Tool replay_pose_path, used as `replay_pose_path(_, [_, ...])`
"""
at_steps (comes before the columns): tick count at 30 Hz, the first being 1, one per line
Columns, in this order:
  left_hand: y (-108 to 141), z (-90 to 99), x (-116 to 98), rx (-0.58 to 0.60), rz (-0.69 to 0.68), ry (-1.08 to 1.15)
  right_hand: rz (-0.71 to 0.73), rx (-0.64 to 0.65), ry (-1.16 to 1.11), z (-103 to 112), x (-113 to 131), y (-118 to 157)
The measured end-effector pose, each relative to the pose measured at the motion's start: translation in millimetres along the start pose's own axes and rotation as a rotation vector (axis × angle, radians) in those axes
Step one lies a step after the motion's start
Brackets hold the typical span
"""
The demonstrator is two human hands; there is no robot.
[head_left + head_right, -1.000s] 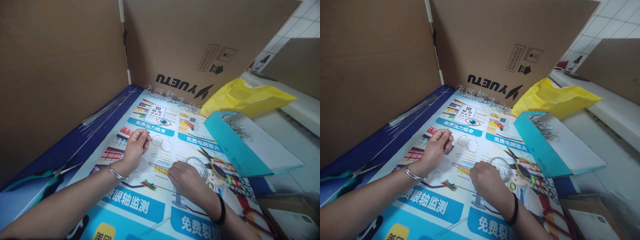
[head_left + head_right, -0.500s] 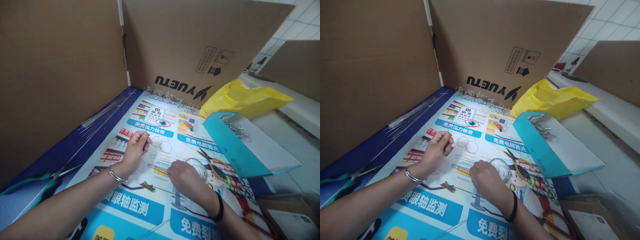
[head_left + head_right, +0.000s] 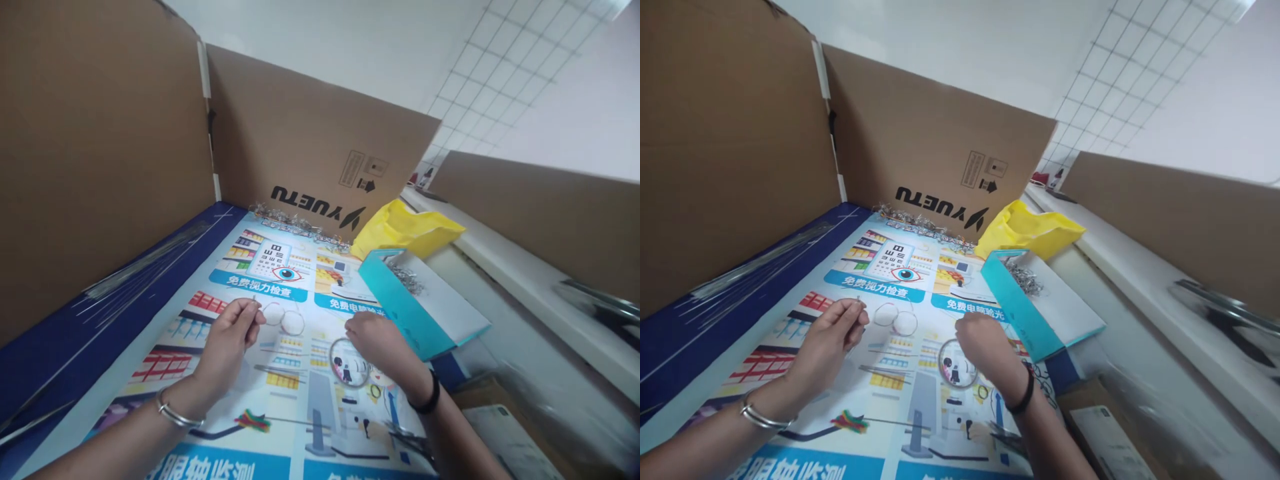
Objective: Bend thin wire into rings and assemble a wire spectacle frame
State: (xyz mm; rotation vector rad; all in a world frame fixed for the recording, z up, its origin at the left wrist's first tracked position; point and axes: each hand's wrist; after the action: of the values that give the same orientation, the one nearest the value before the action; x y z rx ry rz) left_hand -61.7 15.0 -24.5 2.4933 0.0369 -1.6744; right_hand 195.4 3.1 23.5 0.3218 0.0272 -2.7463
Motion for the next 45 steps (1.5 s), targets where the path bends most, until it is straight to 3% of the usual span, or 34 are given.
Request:
replay_pose_path(5, [1.3, -1.2, -1.1, -0.003, 0.002, -0.006, -0.049, 0.103, 0.063, -5.9, -26.6, -25.7])
replay_pose_path(11, [1.5, -1.0, -0.5, 0.001, 0.015, -0.018, -0.016, 0.262, 0.075, -24.8, -24.0, -55.4])
replay_pose_path(18, [0.7, 0.6, 2.9, 0.013, 0.003, -0.025, -0.009, 0.328, -0.055, -29.4, -20.9, -78.9])
replay_pose_path(22, [2.3, -1.2, -0.3, 0.011, 0.004, -0.026, -0.058, 0.276, -0.209, -26.9, -30.7, -84.6])
replay_pose_path(27, [3.0, -3.8, -2.5, 0.02, 0.01, -0.018, -0.097, 0.091, -0.567, -18.5, -41.5, -71.7])
replay_pose_path(34, [5.7, -4.0, -1.0, 0.034, -0.022, -0.036, -0.123, -0.1, -1.013, -38.7, -8.1, -47.7])
replay_pose_path(39, [7.9, -5.8, -1.6, 0.063, -0.023, -0.082, -0.128, -0.134, -1.099, -54.2, 5.5, -36.5])
replay_pose_path(45, [11.4, -5.6, 0.5, 0.092, -0.008, -0.11, -0.151, -0.144, -1.103, -56.9, 7.7, -35.2])
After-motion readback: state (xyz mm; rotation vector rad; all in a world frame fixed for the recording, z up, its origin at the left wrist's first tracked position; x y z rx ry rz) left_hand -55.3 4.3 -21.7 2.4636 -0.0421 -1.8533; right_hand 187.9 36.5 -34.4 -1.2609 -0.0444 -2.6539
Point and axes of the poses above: each hand's wrist, its own y-axis away from the middle knuckle, its own z-axis out of the back of the hand, x = y × z, and after that the axes turned 4 degrees about -x, right-handed
